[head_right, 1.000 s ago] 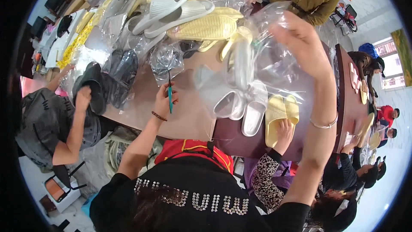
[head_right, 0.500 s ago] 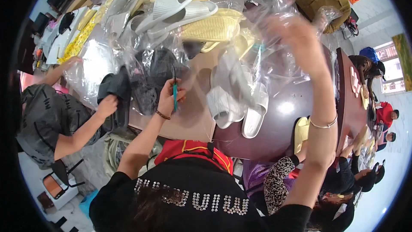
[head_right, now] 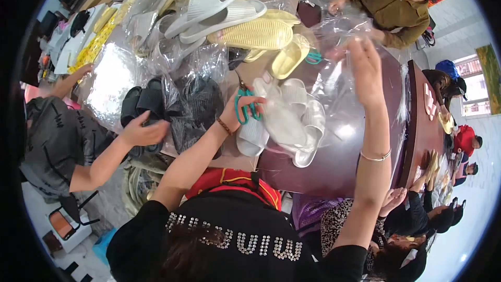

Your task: Trimming and packaging plastic slippers into bags at a manufacturing station.

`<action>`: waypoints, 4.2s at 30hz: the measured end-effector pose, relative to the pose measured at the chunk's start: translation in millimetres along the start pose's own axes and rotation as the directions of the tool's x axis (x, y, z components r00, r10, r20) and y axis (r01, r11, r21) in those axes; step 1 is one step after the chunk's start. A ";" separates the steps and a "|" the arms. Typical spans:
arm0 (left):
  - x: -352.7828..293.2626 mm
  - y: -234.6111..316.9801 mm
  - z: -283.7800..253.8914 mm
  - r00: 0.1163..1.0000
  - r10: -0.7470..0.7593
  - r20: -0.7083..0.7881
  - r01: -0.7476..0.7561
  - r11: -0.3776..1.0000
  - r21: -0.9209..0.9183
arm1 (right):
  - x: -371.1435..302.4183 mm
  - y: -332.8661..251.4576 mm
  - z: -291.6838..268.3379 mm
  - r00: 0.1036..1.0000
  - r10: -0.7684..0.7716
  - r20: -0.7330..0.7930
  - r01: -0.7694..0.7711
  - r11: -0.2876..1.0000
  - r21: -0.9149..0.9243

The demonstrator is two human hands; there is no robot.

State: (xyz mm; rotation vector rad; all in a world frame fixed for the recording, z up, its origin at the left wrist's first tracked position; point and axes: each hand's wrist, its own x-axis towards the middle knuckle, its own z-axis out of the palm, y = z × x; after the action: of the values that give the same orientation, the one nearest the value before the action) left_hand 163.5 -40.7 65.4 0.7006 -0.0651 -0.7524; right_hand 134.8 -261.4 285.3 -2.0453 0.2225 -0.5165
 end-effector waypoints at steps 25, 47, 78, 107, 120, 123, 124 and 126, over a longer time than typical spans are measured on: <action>-92.4 7.8 -85.4 0.899 0.278 -0.339 -0.118 0.899 0.422 | -5.7 13.2 263.8 0.835 0.389 0.389 -0.526 0.358 0.772; -132.8 -10.1 -89.7 0.881 0.248 -0.403 0.096 0.740 0.666 | -134.3 129.1 146.0 0.910 -0.177 0.376 0.265 0.944 -0.197; -85.5 -49.9 -36.9 0.984 0.108 -0.143 0.126 0.153 0.980 | -172.1 225.2 153.2 0.927 0.370 0.058 -0.370 0.929 -0.020; -64.8 -52.6 -88.8 0.855 0.339 -0.393 0.050 0.700 0.712 | -131.5 175.2 204.1 0.976 -0.052 0.212 0.118 0.943 -0.311; -136.8 10.6 -82.5 0.992 0.005 -0.123 0.123 -0.101 0.987 | -237.7 189.1 183.2 0.958 0.196 0.210 -0.172 0.977 -0.127; -144.0 -7.5 -89.8 0.986 -0.082 -0.143 0.147 0.042 0.988 | -236.8 182.7 192.5 0.950 0.180 0.256 -0.130 0.971 -0.200; -143.9 -12.6 -93.1 0.982 -0.126 -0.141 0.156 0.111 0.982 | -233.2 179.2 198.0 0.936 0.193 0.296 -0.117 0.959 -0.257; -141.2 -17.5 -97.2 0.972 -0.184 -0.146 0.156 0.044 0.987 | -227.8 177.3 206.7 0.920 0.208 0.331 -0.099 0.943 -0.317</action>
State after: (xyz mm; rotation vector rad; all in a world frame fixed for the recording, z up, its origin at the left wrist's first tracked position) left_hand 77.2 96.1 6.0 2.1546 -0.6117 -0.8893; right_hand 33.2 -107.0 -17.8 -2.3451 0.2488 0.0016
